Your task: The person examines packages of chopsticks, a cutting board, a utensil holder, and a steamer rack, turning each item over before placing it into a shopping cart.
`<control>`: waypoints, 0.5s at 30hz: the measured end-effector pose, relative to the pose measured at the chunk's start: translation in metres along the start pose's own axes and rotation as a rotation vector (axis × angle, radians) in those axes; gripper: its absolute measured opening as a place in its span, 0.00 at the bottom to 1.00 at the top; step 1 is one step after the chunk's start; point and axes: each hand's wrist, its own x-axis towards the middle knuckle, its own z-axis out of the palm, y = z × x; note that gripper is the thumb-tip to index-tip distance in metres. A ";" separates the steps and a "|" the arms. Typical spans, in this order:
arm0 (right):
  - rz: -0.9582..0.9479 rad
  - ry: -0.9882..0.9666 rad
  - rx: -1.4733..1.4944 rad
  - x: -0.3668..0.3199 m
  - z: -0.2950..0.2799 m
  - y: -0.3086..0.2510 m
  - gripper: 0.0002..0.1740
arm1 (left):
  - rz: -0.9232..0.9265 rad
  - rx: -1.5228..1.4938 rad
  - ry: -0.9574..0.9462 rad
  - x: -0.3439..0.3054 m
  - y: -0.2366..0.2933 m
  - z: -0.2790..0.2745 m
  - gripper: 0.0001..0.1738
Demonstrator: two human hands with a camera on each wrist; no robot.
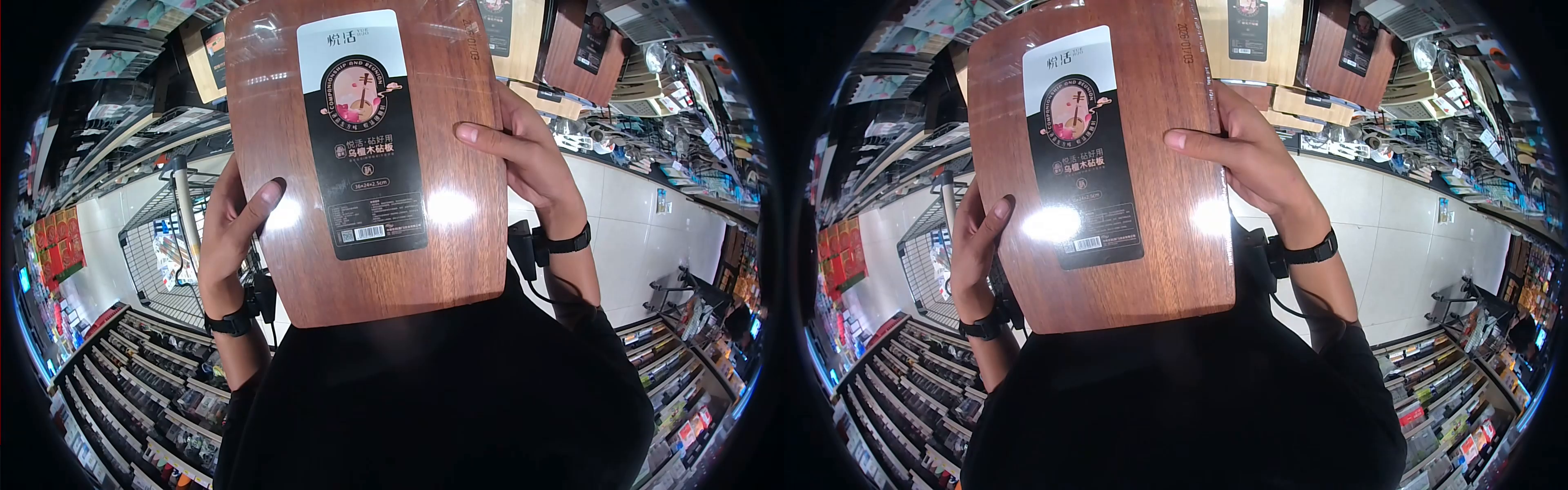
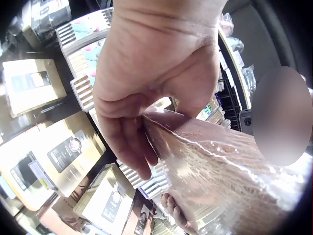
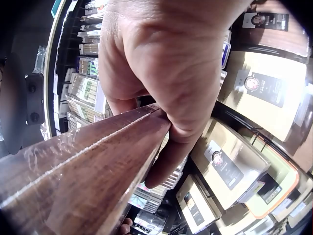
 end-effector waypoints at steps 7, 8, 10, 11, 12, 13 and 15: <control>-0.007 0.008 0.011 0.000 -0.001 0.000 0.37 | 0.012 0.000 -0.004 0.001 -0.002 -0.001 0.40; -0.007 0.009 0.010 0.000 -0.001 0.000 0.37 | 0.012 -0.001 -0.004 0.001 -0.002 -0.001 0.40; -0.001 0.001 0.004 -0.001 -0.001 -0.001 0.37 | 0.001 -0.011 -0.006 0.001 -0.002 0.000 0.40; -0.001 0.001 0.004 -0.001 -0.001 -0.001 0.37 | 0.001 -0.011 -0.006 0.001 -0.002 0.000 0.40; -0.009 0.005 0.001 -0.001 -0.001 0.000 0.37 | 0.005 -0.013 -0.006 0.001 -0.002 0.000 0.40; -0.017 0.008 -0.002 -0.001 -0.001 0.000 0.37 | 0.009 -0.015 -0.006 0.002 -0.002 0.000 0.40; -0.011 0.008 0.000 -0.001 -0.001 -0.001 0.38 | 0.003 -0.011 -0.011 0.002 0.001 0.001 0.40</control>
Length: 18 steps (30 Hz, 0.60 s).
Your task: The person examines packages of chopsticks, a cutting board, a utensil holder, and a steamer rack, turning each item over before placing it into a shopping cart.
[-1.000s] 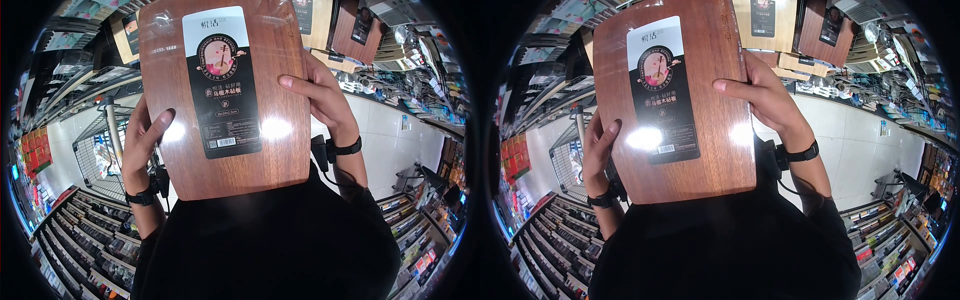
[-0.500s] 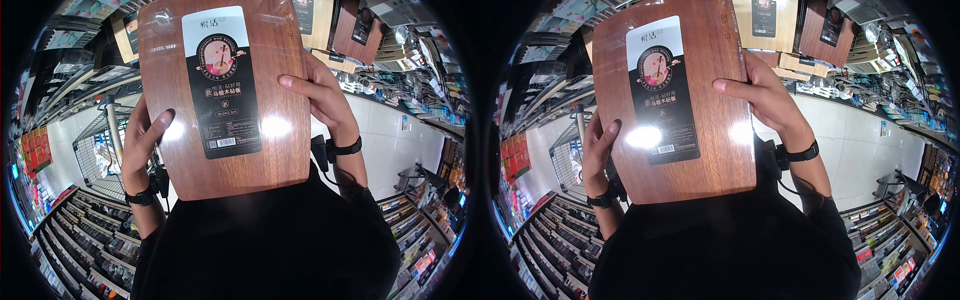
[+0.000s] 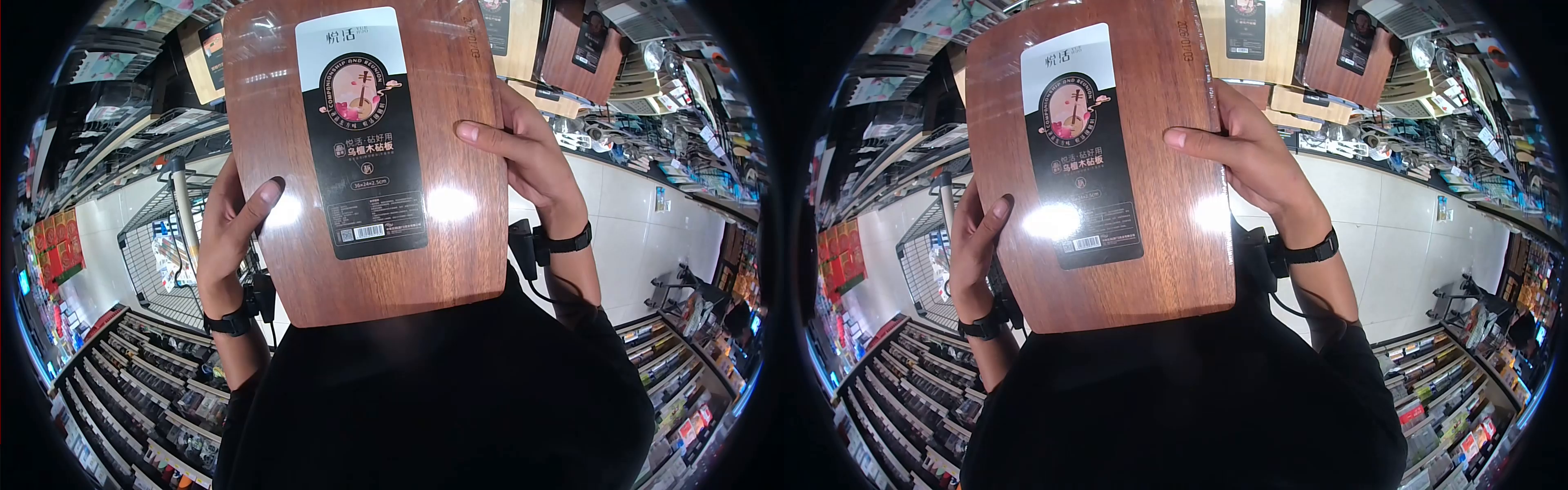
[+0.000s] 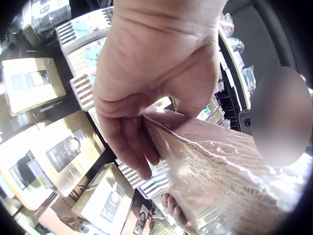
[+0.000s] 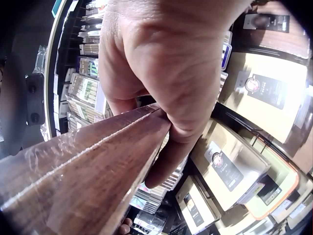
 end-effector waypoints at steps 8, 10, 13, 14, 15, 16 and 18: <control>0.006 -0.001 0.009 0.000 0.001 -0.004 0.38 | -0.009 -0.015 -0.012 0.001 0.003 0.001 0.38; -0.003 0.001 0.007 0.000 0.001 -0.004 0.39 | -0.005 -0.027 -0.008 0.002 0.004 0.003 0.37; 0.006 -0.006 0.016 0.000 -0.001 -0.004 0.40 | -0.009 -0.016 -0.022 0.003 0.002 0.000 0.37; 0.006 -0.005 0.016 0.000 -0.001 -0.004 0.40 | -0.009 -0.016 -0.023 0.004 0.002 0.000 0.37; 0.008 -0.004 0.014 0.001 -0.001 -0.004 0.41 | 0.001 -0.018 -0.021 0.004 0.003 0.001 0.37; 0.011 -0.002 0.011 0.000 -0.001 -0.005 0.41 | 0.012 -0.020 -0.020 0.004 0.003 0.002 0.37; 0.006 0.003 0.007 0.000 0.001 -0.005 0.41 | 0.006 -0.022 -0.018 0.004 0.002 0.000 0.37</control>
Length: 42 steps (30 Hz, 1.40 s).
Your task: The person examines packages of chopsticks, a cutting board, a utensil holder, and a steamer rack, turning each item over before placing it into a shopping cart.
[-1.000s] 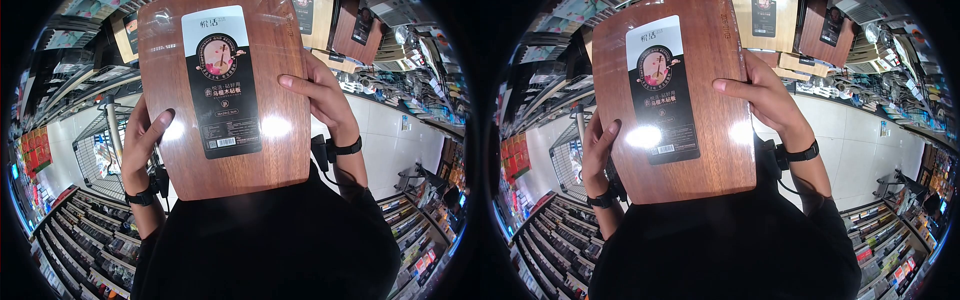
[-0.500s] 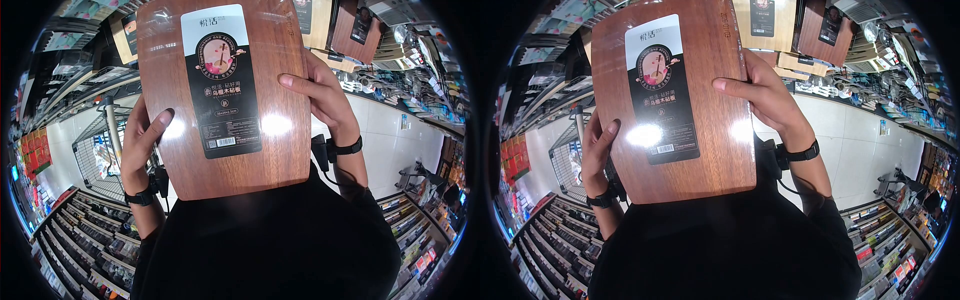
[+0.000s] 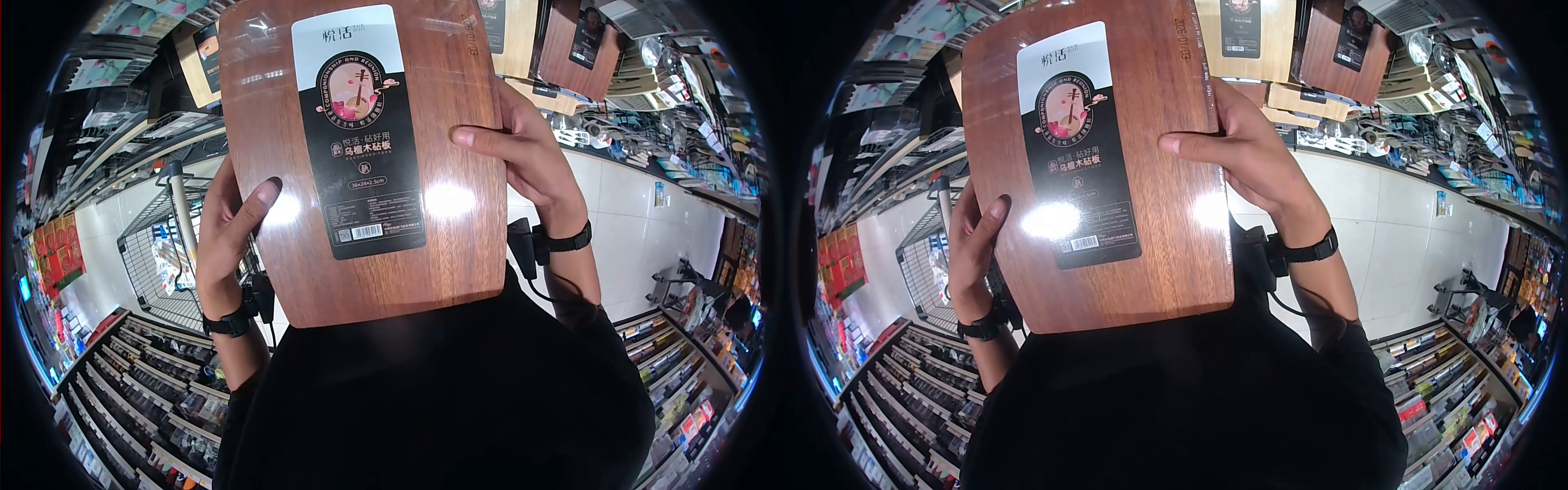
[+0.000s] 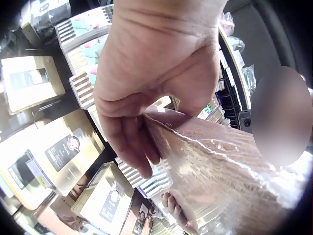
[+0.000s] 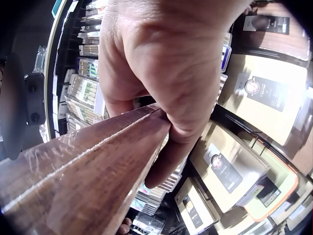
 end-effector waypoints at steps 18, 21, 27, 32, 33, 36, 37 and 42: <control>-0.024 0.010 -0.006 0.001 0.002 0.004 0.42 | -0.005 0.002 0.018 -0.002 0.001 0.000 0.39; -0.022 0.012 -0.014 0.000 0.002 0.004 0.42 | -0.005 0.000 0.012 -0.003 0.001 0.000 0.39; -0.021 0.012 -0.017 -0.002 0.003 0.003 0.43 | 0.001 0.004 0.021 -0.003 -0.001 0.000 0.39; -0.019 0.013 -0.029 -0.003 0.003 0.002 0.42 | 0.009 0.007 0.013 -0.002 -0.003 -0.001 0.40; -0.016 0.017 -0.026 -0.003 0.003 0.002 0.42 | -0.004 -0.030 0.024 -0.002 -0.003 -0.001 0.40; -0.021 0.018 -0.016 -0.003 0.001 0.003 0.42 | -0.031 -0.137 0.064 -0.003 -0.006 0.003 0.40; -0.029 0.015 -0.009 -0.002 0.001 0.003 0.42 | -0.045 -0.209 0.092 -0.003 -0.007 0.004 0.40; -0.036 0.024 0.009 -0.003 0.002 0.000 0.41 | -0.079 -0.446 0.133 -0.004 -0.003 0.019 0.42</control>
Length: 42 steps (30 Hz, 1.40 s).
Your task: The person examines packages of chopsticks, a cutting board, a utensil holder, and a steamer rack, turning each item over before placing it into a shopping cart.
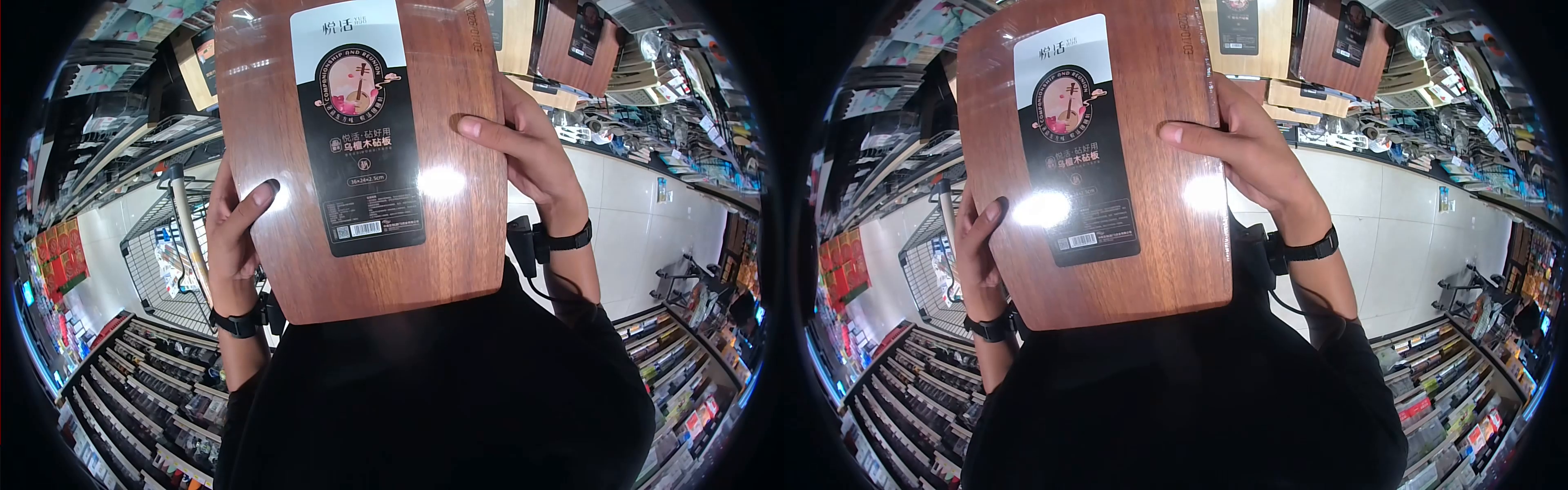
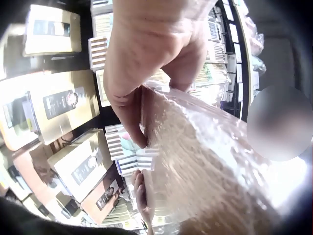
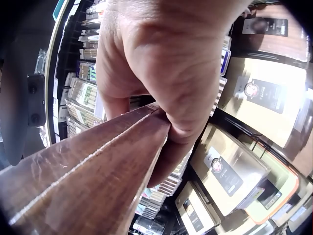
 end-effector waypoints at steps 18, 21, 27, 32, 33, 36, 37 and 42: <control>-0.189 -0.245 0.293 -0.011 -0.015 -0.065 0.16 | 0.087 -0.120 0.022 0.000 -0.005 0.002 0.49; -0.051 -0.240 0.379 -0.009 -0.009 -0.068 0.14 | 0.093 -0.091 -0.003 -0.002 -0.002 -0.002 0.51; -0.094 -0.546 0.483 -0.008 0.001 -0.077 0.11 | 0.129 -0.059 -0.025 0.000 -0.001 -0.002 0.52; -0.042 -0.606 0.495 -0.004 0.004 -0.078 0.12 | 0.107 -0.040 -0.030 0.001 -0.001 -0.003 0.52; -0.042 -0.606 0.496 -0.004 0.003 -0.076 0.12 | 0.106 -0.042 -0.029 0.000 -0.001 -0.003 0.52; -0.011 -0.502 0.489 -0.005 0.001 -0.074 0.14 | 0.113 -0.042 -0.005 -0.001 -0.001 0.000 0.52; -0.002 -0.480 0.499 -0.005 0.001 -0.074 0.14 | 0.112 -0.041 -0.006 -0.001 -0.001 -0.002 0.52; -0.009 -0.449 0.535 -0.006 0.001 -0.072 0.14 | 0.118 -0.004 -0.022 -0.002 -0.003 -0.011 0.52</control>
